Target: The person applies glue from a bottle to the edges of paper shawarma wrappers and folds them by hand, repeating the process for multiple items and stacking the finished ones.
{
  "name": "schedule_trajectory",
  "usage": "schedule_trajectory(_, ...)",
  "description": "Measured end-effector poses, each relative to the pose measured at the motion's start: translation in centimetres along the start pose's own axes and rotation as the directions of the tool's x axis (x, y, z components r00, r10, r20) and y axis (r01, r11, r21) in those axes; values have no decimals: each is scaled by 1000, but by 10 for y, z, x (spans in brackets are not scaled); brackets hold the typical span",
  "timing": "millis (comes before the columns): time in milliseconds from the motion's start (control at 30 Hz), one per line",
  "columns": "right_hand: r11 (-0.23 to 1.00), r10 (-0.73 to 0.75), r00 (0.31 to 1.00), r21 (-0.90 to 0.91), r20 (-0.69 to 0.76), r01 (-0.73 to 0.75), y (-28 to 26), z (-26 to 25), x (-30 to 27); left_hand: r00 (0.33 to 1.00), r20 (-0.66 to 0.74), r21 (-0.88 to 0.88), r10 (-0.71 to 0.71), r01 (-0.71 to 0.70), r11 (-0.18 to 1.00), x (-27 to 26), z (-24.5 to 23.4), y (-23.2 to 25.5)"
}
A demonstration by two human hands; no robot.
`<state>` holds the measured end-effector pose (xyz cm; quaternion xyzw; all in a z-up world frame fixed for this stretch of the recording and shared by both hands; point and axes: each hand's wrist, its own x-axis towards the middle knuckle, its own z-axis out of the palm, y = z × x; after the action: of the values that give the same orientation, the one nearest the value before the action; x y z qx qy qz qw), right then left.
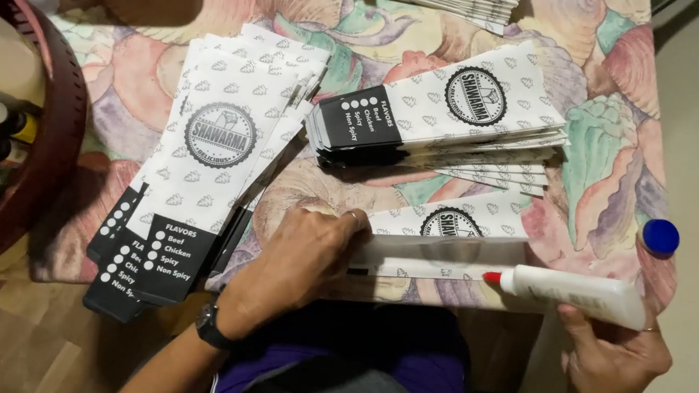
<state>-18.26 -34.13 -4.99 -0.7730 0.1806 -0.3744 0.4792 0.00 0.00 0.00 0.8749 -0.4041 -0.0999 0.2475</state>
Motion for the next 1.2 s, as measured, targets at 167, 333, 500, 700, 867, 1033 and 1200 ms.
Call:
schedule_trajectory(167, 997, 41, 994, -66, -102, -48, 26, -31, 7, 999, -35, -39, 6, -7, 999, 4, 0, -12)
schedule_trajectory(333, 997, -61, 994, -58, -92, 55, 33, -39, 12, 991, -131, -155, 6, -26, 988, 7, -11, -8)
schedule_trajectory(500, 997, 16, 997, -72, -78, -22, 15, -11, 4, 991, -117, -204, -59, 34, 978, 7, -18, -5)
schedule_trajectory(700, 992, 118, 993, 52, 26, -119, 11, 37, -26, 984, -95, -236, -152, 126, 964, 13, -19, -11)
schedule_trajectory(867, 955, 65, 960, 263, 273, -139, -63, 101, -39, 978, -62, -271, -199, 176, 946, 15, -19, -15)
schedule_trajectory(1033, 910, -11, 935, 391, 355, -138, -85, 143, -52, 978, -69, -312, -199, 168, 935, 17, -12, -22)
schedule_trajectory(1200, 845, -23, 878, 478, 479, -239, -103, 171, -57, 975, -34, -349, -220, 195, 916, 15, -19, -17)
